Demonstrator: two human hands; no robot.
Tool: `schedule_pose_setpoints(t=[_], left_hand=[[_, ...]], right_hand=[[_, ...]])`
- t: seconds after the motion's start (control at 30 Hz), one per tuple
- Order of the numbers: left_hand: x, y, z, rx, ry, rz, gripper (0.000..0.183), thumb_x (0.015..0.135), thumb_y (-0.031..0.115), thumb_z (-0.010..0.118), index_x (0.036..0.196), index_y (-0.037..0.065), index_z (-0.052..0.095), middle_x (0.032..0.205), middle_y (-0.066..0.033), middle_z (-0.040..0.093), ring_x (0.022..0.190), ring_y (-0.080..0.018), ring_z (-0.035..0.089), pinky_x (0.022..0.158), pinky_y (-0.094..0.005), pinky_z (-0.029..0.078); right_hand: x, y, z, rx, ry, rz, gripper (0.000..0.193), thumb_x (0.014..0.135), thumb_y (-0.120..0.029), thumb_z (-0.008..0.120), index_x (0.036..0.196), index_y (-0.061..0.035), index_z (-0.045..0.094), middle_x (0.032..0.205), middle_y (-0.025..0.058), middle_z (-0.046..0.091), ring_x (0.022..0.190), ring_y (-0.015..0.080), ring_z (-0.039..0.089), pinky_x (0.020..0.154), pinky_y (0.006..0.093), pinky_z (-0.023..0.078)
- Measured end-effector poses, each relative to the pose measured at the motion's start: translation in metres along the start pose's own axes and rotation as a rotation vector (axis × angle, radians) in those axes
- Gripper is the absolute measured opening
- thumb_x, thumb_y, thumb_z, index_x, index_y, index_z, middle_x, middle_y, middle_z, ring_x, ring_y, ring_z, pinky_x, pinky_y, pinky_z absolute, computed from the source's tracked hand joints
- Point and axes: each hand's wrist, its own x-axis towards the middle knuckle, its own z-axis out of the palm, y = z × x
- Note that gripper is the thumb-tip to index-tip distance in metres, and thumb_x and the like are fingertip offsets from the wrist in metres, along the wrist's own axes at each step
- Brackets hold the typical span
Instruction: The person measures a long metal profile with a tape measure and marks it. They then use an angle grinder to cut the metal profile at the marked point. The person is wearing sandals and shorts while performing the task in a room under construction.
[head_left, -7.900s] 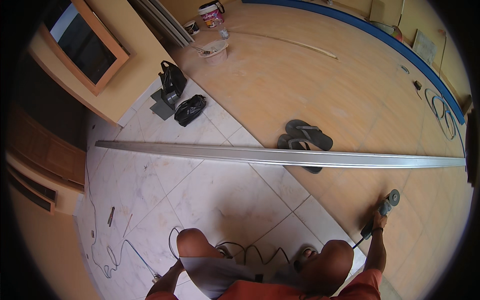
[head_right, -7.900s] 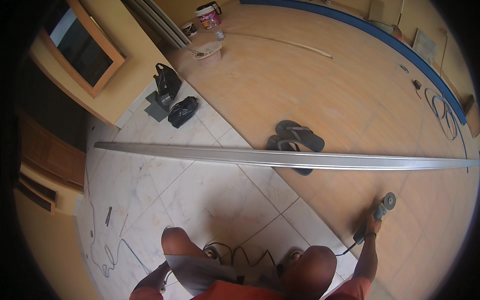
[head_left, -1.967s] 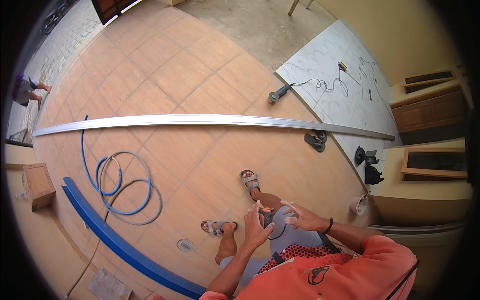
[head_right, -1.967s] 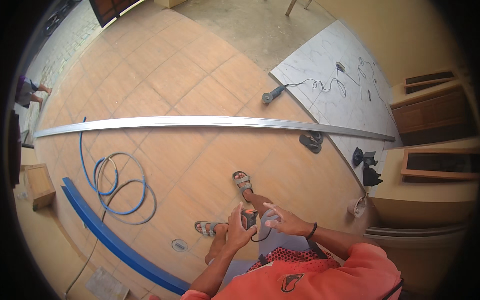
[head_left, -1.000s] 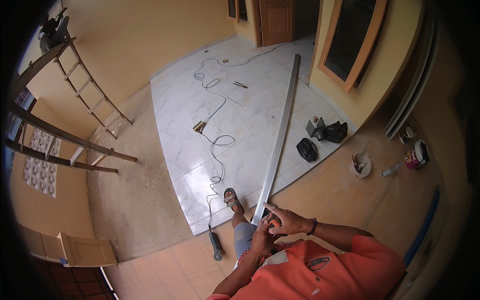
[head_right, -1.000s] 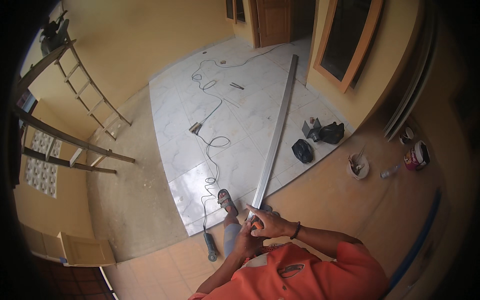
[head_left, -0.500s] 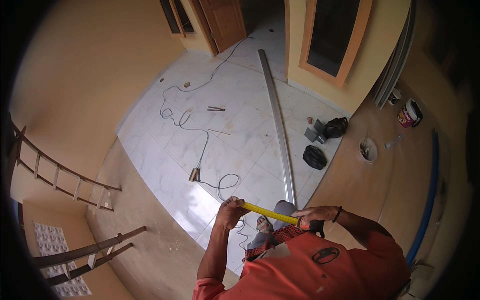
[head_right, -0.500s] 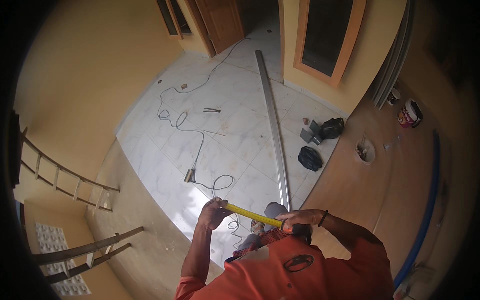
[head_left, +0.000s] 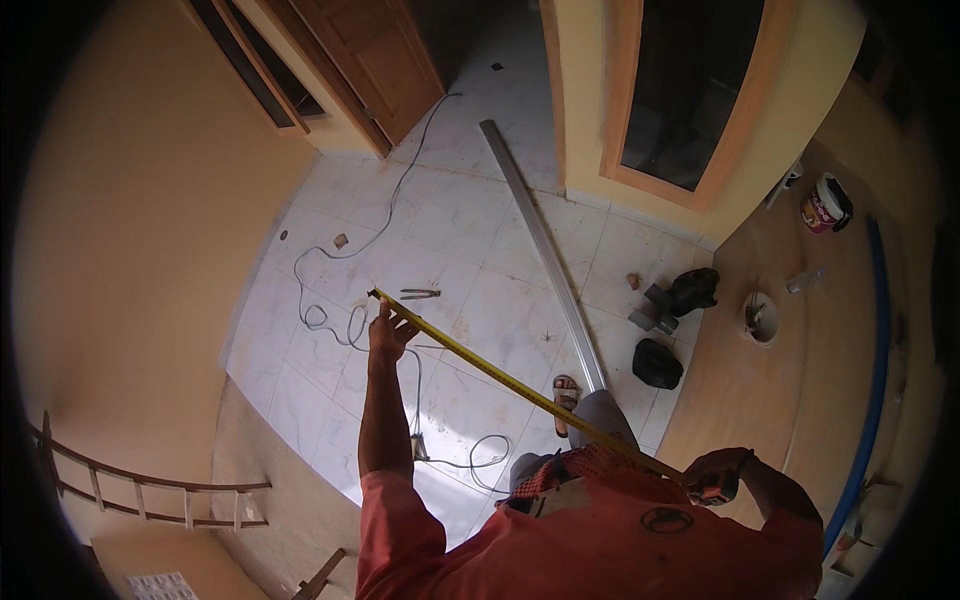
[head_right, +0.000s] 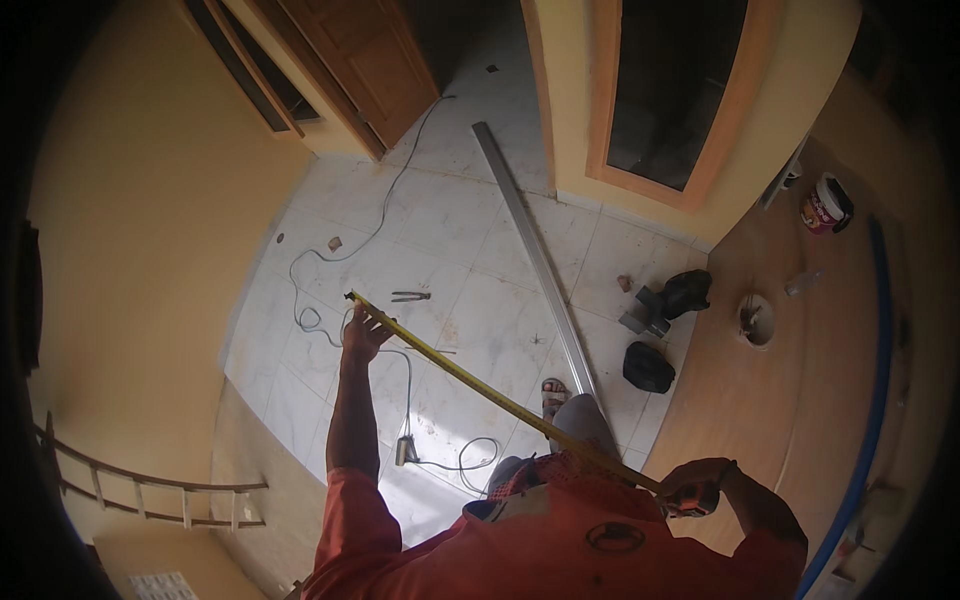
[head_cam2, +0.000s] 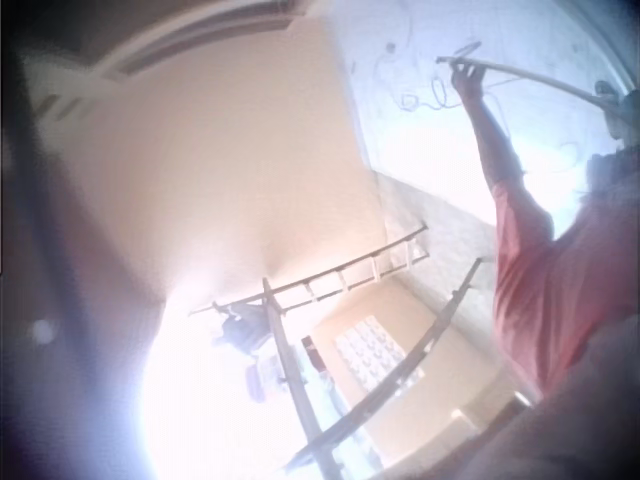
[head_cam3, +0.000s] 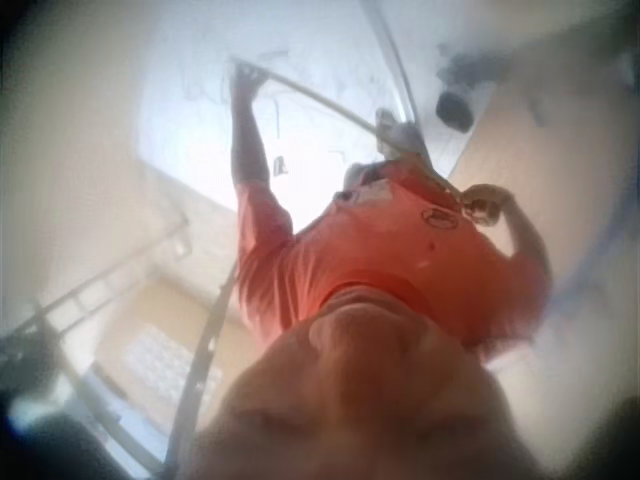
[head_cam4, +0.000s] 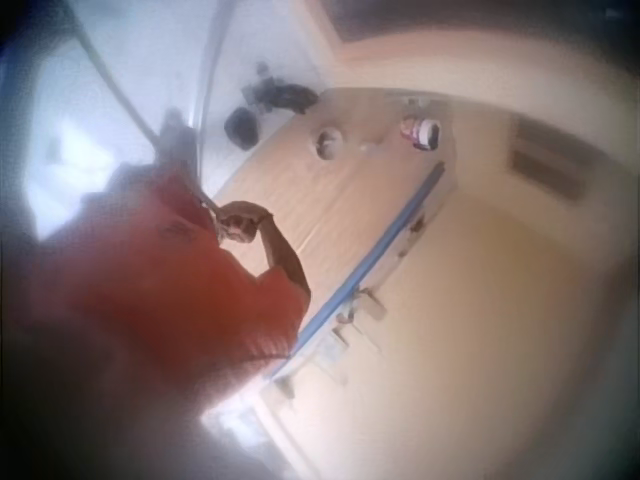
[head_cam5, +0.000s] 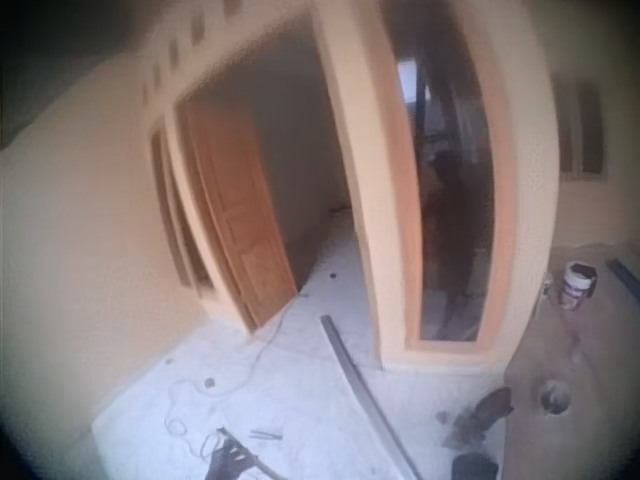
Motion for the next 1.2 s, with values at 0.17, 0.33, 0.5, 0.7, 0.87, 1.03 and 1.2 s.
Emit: schedule_pose_setpoints(t=[0.17,0.33,0.5,0.7,0.87,1.03,1.2], left_hand=[[0.085,-0.064,0.009,0.838,0.028,0.196,0.091,0.087,0.037,0.069,0.147,-0.004,0.014,0.108,-0.0217,0.066,0.101,-0.031,0.062,0.091,-0.042,0.046],[0.121,-0.139,-0.09,1.034,-0.057,-0.151,0.071,0.083,0.032,0.072,0.135,-0.004,0.04,0.081,-0.0153,0.067,0.068,-0.0244,0.063,0.066,-0.0372,0.052],[0.12,-0.136,-0.158,0.905,0.159,-0.655,0.063,0.087,0.034,0.068,0.136,0.004,0.042,0.08,-0.0108,0.062,0.055,-0.0202,0.059,0.04,-0.0311,0.039],[0.166,-0.041,-0.159,0.501,0.29,-0.735,0.041,0.094,0.024,0.056,0.128,0.003,0.045,0.103,-0.0177,0.064,0.068,-0.0285,0.067,0.052,-0.0365,0.052],[0.212,0.041,-0.136,0.395,0.429,-0.587,0.044,0.094,0.024,0.053,0.132,0.006,0.039,0.112,-0.0215,0.062,0.078,-0.0349,0.069,0.061,-0.0412,0.054],[0.206,0.065,-0.108,0.476,0.599,-0.676,0.043,0.096,0.021,0.049,0.134,0.003,0.037,0.11,-0.0208,0.064,0.078,-0.034,0.07,0.061,-0.0404,0.056],[0.161,0.021,-0.089,0.494,0.478,-0.768,0.047,0.096,0.033,0.052,0.136,0.011,0.043,0.119,-0.0179,0.055,0.102,-0.0325,0.059,0.078,-0.0424,0.053]], right_hand=[[0.034,-0.127,-0.038,-0.083,0.36,-0.21,0.025,0.089,-0.022,0.062,0.101,0.0002,0.063,0.085,0.0093,0.068,0.074,0.0195,0.066,0.068,0.0331,0.054],[0.119,-0.274,-0.128,-0.017,0.374,-0.492,0.035,0.084,-0.02,0.066,0.106,0.0053,0.059,0.081,0.0104,0.066,0.075,0.0213,0.067,0.069,0.0338,0.056],[0.22,-0.414,-0.237,0.146,0.427,-0.62,0.036,0.082,-0.017,0.065,0.106,0.0083,0.058,0.08,0.011,0.064,0.073,0.0229,0.066,0.069,0.0369,0.056],[0.293,-0.631,-0.314,0.331,0.504,-0.531,0.022,0.081,-0.013,0.063,0.094,0.0043,0.063,0.076,0.0144,0.062,0.071,0.0271,0.065,0.057,0.0417,0.056],[0.355,-0.772,-0.406,0.596,0.502,-0.585,0.022,0.077,-0.012,0.067,0.092,0.0039,0.064,0.073,0.0163,0.062,0.066,0.0288,0.065,0.053,0.0423,0.055],[0.41,-0.869,-0.501,0.517,0.542,-0.65,0.023,0.074,-0.011,0.07,0.092,0.0032,0.064,0.072,0.0169,0.062,0.063,0.0286,0.064,0.05,0.0426,0.053],[0.424,-0.933,-0.544,0.597,0.496,-0.498,0.02,0.074,-0.011,0.069,0.088,0.0023,0.063,0.07,0.0178,0.06,0.055,0.0272,0.06,0.044,0.0394,0.048]])
